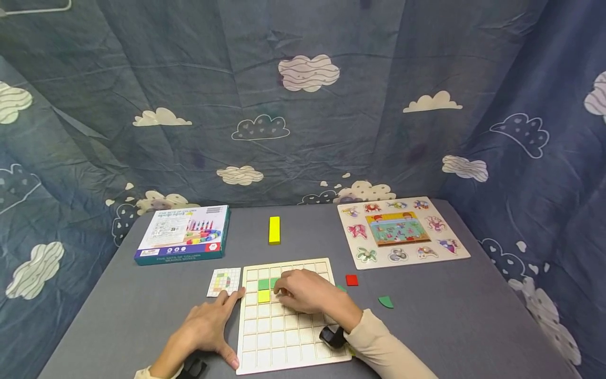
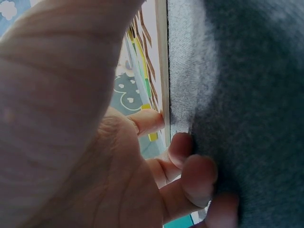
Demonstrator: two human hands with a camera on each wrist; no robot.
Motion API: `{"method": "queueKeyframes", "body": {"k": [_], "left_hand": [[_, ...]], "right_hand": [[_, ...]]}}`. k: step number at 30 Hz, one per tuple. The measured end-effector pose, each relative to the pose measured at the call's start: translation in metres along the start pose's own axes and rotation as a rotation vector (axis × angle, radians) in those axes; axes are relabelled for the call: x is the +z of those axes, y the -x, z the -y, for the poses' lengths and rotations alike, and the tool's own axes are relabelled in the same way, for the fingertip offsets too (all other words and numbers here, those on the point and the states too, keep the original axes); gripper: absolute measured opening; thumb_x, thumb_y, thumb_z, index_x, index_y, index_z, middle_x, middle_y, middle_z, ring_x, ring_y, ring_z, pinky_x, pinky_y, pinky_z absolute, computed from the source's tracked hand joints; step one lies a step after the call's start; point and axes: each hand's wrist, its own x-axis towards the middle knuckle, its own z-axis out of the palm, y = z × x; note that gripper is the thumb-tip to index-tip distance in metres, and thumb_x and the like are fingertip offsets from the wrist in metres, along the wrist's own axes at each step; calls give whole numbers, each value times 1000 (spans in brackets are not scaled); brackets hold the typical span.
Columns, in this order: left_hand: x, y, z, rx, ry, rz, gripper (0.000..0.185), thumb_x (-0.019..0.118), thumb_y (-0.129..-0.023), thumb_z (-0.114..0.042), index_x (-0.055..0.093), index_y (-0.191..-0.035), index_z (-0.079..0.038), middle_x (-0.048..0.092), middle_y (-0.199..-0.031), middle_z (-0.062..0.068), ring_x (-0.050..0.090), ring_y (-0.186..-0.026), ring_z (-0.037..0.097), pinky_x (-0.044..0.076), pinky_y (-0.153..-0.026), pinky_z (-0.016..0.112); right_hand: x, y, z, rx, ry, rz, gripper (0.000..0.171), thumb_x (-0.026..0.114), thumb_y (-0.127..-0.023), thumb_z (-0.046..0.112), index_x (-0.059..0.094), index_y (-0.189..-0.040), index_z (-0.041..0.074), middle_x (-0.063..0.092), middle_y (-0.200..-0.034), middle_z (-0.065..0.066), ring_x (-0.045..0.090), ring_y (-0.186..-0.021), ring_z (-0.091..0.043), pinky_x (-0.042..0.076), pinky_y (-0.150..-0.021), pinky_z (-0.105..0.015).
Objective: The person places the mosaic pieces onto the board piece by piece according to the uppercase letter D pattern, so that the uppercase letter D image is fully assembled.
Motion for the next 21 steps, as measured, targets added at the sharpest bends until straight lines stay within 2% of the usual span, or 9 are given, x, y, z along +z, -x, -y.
{"method": "queueKeyframes", "body": {"k": [8, 14, 21], "left_hand": [[-1, -1, -2, -1, 8, -11, 149, 92, -30, -68, 31, -156, -16, 53, -122, 15, 51, -71, 25, 46, -65, 48], [-2, 0, -3, -4, 6, -6, 149, 92, -29, -67, 31, -155, -16, 53, -129, 19, 57, -78, 28, 49, -72, 54], [-3, 1, -3, -23, 14, 2, 149, 92, -29, -68, 31, -156, -18, 52, -131, 19, 59, -81, 30, 49, -74, 56]], "right_hand": [[-13, 33, -13, 32, -97, 14, 13, 68, -95, 19, 74, -105, 16, 64, -91, 9, 55, -76, 0, 48, -70, -20], [-15, 63, -25, 43, -169, -3, 16, 67, -96, 17, 73, -110, 12, 69, -101, 3, 59, -85, -2, 50, -74, -23], [-25, 97, -35, 150, -242, 22, 17, 69, -96, 21, 72, -112, 15, 67, -100, 6, 58, -86, -1, 51, -76, -28]]}}
